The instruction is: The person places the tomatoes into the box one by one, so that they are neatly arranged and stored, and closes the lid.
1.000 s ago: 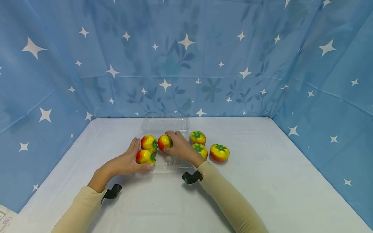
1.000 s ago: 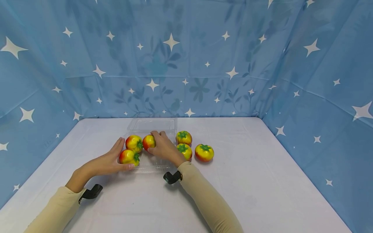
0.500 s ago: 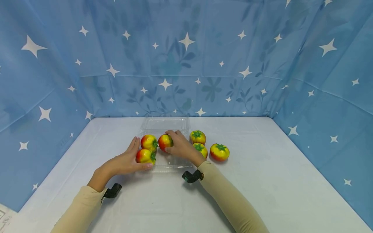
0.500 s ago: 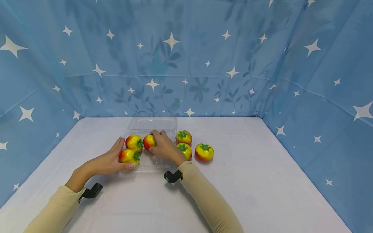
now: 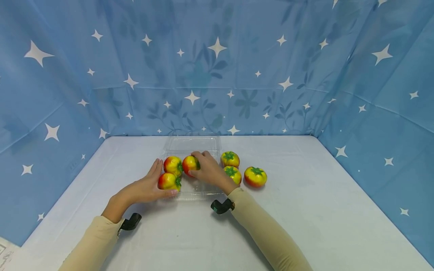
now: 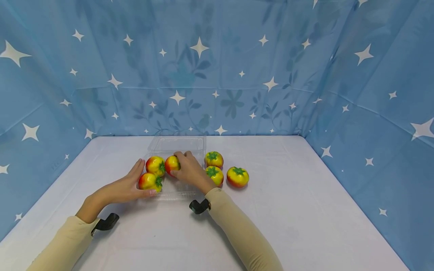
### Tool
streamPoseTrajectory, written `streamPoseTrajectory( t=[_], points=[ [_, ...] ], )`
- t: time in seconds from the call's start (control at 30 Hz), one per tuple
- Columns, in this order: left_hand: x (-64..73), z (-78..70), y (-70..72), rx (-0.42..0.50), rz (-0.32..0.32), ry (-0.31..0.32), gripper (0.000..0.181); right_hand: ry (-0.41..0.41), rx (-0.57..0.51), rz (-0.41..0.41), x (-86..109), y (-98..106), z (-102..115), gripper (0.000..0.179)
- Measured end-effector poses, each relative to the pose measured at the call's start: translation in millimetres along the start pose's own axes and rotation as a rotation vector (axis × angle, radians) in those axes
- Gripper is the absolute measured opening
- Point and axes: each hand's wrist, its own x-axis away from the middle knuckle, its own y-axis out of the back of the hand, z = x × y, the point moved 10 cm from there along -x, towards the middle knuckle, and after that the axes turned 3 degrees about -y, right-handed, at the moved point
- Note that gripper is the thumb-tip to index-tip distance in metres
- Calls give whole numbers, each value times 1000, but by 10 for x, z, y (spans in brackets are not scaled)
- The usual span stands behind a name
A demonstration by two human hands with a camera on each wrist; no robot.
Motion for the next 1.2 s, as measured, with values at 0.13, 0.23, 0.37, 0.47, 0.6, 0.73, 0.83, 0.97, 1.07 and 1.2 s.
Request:
streamPoseTrajectory(
  t=[0.13,0.23,0.37,0.47,0.6,0.73,0.83,0.97,1.07,1.2],
  points=[
    [-7,5,-1,-4,2,5,134,15,15,-10,6,-10,21,63],
    [-10,6,-6,-5,3,4,134,20,5,-17,10,-5,27,63],
    [-7,1,-6,-4,3,1,134,24,0,-15,11,-6,27,63],
    [-3,-4,-2,-3,1,-1,134,20,-4,-2,11,-14,19,65],
    [-6,1,-2,-7,1,-2,134,0,-3,12,7,-21,-8,69],
    [-11,8,-5,-12,2,-4,134,-16,1,19,4,-23,-25,71],
    [-11,6,-5,-11,1,-6,134,-29,2,30,6,-25,-29,72],
    [-6,2,-2,-11,1,-5,134,-51,7,37,16,-8,-30,74],
    [-3,0,1,-14,1,-2,134,-59,9,35,24,17,-27,73],
    [-2,0,1,-12,0,-3,134,-55,13,43,33,34,-21,74]
  ],
)
